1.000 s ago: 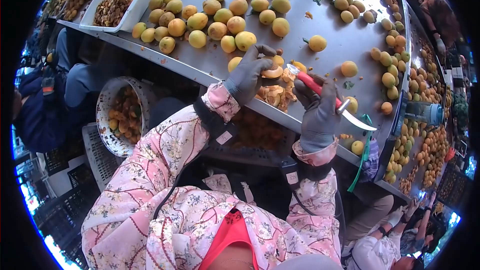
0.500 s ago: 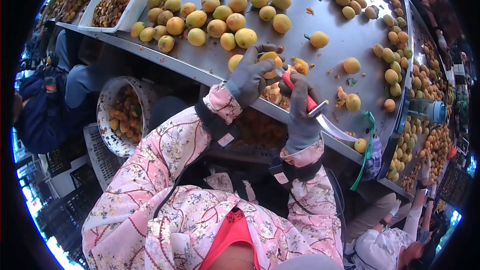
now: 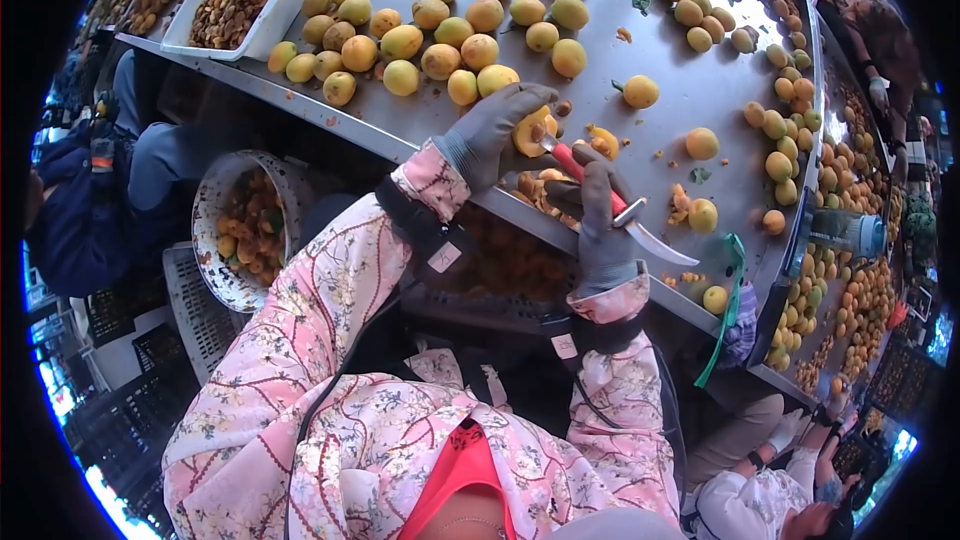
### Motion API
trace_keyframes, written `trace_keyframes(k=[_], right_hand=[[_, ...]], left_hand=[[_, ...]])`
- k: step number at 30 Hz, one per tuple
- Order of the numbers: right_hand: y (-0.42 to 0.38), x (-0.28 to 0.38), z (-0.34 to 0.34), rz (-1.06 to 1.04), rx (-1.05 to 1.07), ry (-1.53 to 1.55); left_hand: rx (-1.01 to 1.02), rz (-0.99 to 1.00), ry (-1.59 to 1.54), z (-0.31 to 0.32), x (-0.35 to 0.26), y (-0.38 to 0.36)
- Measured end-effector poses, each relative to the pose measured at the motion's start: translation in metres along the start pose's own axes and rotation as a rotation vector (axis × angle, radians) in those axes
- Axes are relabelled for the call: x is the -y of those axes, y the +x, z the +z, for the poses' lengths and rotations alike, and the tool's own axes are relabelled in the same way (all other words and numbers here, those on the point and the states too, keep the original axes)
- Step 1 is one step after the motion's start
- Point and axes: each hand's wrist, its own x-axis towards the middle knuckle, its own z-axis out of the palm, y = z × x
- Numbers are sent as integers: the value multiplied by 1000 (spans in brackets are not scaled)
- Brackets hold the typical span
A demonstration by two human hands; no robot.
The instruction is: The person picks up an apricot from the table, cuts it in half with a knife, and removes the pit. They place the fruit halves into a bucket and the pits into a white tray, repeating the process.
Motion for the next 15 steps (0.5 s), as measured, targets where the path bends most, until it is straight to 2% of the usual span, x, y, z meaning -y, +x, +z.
trace_keyframes(k=[1,3,4,5,7,8,9,11,13,15], right_hand=[[-1,0,0,1,0,0],[-3,-1,0,-45,28,-2],[-4,-2,2,-45,30,0],[-6,-3,6,-100,3,-39],[-12,-6,14,-208,-52,-121],[-14,-9,17,-207,-94,-108],[-14,-11,20,-211,-93,-105],[-14,-14,24,-296,-159,-117],[-13,-14,25,-331,-172,-159],[-14,-7,28,-59,-200,110]], left_hand=[[-1,-1,0,-1,0,0],[28,-158,-62,-4,1,1],[144,331,392,-33,38,18],[144,329,393,-31,40,16],[-22,859,785,-22,44,9],[-128,887,850,-17,46,8],[-127,891,853,-8,44,10],[-351,249,-198,9,41,11],[-335,279,-202,15,38,7],[-315,315,-202,23,36,2]])
